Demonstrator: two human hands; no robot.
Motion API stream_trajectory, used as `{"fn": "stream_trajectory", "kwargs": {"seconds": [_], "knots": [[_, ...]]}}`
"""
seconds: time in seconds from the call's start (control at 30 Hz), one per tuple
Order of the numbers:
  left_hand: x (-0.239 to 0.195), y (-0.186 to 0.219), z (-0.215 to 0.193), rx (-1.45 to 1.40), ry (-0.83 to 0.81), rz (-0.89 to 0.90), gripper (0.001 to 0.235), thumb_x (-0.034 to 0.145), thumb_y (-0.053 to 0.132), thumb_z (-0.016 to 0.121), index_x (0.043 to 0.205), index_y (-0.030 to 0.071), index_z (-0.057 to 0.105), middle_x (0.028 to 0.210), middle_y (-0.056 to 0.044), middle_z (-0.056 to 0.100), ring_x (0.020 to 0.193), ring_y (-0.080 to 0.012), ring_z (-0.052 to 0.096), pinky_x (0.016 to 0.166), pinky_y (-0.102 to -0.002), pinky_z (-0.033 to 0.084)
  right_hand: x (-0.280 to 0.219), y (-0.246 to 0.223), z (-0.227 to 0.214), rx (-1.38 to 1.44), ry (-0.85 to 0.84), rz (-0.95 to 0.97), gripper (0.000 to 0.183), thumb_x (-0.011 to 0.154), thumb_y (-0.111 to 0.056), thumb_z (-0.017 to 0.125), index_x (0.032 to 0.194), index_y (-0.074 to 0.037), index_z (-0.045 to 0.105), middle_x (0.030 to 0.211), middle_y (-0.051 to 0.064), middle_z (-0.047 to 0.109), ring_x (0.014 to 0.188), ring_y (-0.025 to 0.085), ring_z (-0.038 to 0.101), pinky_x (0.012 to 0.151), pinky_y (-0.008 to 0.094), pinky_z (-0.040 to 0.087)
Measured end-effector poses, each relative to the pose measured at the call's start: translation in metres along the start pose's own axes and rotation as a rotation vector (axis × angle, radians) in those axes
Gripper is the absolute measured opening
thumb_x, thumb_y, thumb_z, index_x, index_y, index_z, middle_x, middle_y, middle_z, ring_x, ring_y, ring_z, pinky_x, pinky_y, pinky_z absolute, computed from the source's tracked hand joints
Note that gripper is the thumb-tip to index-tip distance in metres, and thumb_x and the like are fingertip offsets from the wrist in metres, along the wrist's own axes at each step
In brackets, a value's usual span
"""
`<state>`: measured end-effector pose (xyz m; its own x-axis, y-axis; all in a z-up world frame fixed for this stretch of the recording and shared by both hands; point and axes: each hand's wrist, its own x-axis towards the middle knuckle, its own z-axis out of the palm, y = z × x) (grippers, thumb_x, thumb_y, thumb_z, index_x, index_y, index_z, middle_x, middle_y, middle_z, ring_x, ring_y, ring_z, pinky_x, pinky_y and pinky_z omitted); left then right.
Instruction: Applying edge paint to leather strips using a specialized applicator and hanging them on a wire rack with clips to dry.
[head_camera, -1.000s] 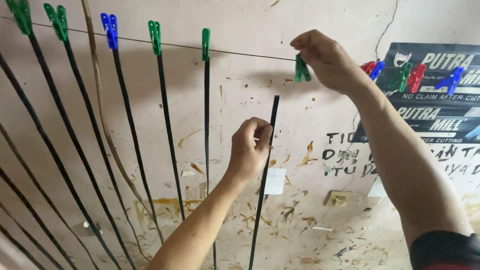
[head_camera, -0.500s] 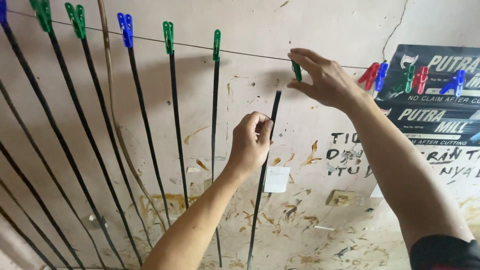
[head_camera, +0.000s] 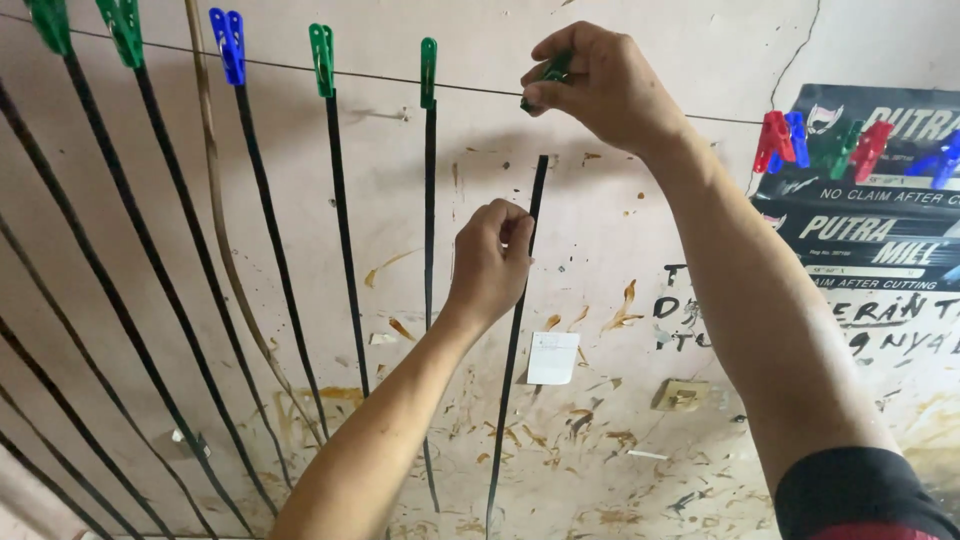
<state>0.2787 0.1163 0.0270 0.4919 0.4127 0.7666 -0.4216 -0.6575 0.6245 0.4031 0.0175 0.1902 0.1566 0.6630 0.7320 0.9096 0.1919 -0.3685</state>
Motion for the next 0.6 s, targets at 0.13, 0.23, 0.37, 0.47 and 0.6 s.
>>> {"fn": "stream_trajectory", "kwargs": {"seconds": [0.13, 0.23, 0.37, 0.47, 0.6], "knots": [[0.011, -0.009, -0.004, 0.053, 0.036, 0.054, 0.014, 0.101, 0.012, 0.056, 0.088, 0.008, 0.06, 0.083, -0.006, 0.062, 0.072, -0.0178, 0.06, 0.061, -0.031, 0.054, 0.006, 0.007, -0.001, 0.166, -0.062, -0.024, 0.027, 0.102, -0.013, 0.067, 0.124, -0.001, 0.055, 0.109, 0.013, 0.075, 0.09, 0.02, 0.076, 0.086, 0.03, 0.065], [0.02, -0.016, -0.004, 0.096, 0.057, 0.095, 0.015, 0.101, 0.012, 0.056, 0.087, 0.009, 0.058, 0.08, -0.005, 0.061, 0.073, -0.0174, 0.056, 0.065, -0.032, 0.049, 0.006, 0.003, -0.004, 0.174, -0.1, -0.025, 0.025, 0.106, -0.016, 0.061, 0.124, -0.001, 0.055, 0.109, 0.013, 0.075, 0.093, 0.019, 0.075, 0.084, 0.028, 0.063], [0.026, -0.016, -0.003, 0.12, 0.047, 0.038, 0.023, 0.104, 0.013, 0.054, 0.081, 0.011, 0.049, 0.076, -0.005, 0.054, 0.071, -0.0174, 0.05, 0.063, -0.033, 0.044, 0.005, -0.002, -0.001, 0.119, -0.08, -0.065, 0.019, 0.11, -0.022, 0.058, 0.111, -0.003, 0.062, 0.1, 0.01, 0.075, 0.087, 0.017, 0.074, 0.078, 0.027, 0.061], [0.03, -0.015, -0.005, 0.126, 0.058, 0.07, 0.025, 0.103, 0.012, 0.054, 0.079, 0.012, 0.048, 0.073, -0.003, 0.052, 0.069, -0.0164, 0.047, 0.062, -0.033, 0.042, 0.005, -0.007, -0.002, 0.063, -0.089, -0.041, 0.015, 0.111, -0.018, 0.056, 0.105, -0.005, 0.062, 0.097, 0.007, 0.075, 0.083, 0.015, 0.071, 0.078, 0.026, 0.059], [0.032, -0.011, -0.006, 0.102, 0.033, 0.026, 0.025, 0.104, 0.011, 0.053, 0.08, 0.012, 0.048, 0.073, -0.005, 0.054, 0.066, -0.0166, 0.054, 0.059, -0.032, 0.045, 0.004, -0.009, -0.002, 0.002, -0.117, -0.039, 0.015, 0.112, -0.016, 0.054, 0.105, -0.006, 0.063, 0.096, 0.004, 0.075, 0.08, 0.013, 0.069, 0.079, 0.027, 0.056]]}}
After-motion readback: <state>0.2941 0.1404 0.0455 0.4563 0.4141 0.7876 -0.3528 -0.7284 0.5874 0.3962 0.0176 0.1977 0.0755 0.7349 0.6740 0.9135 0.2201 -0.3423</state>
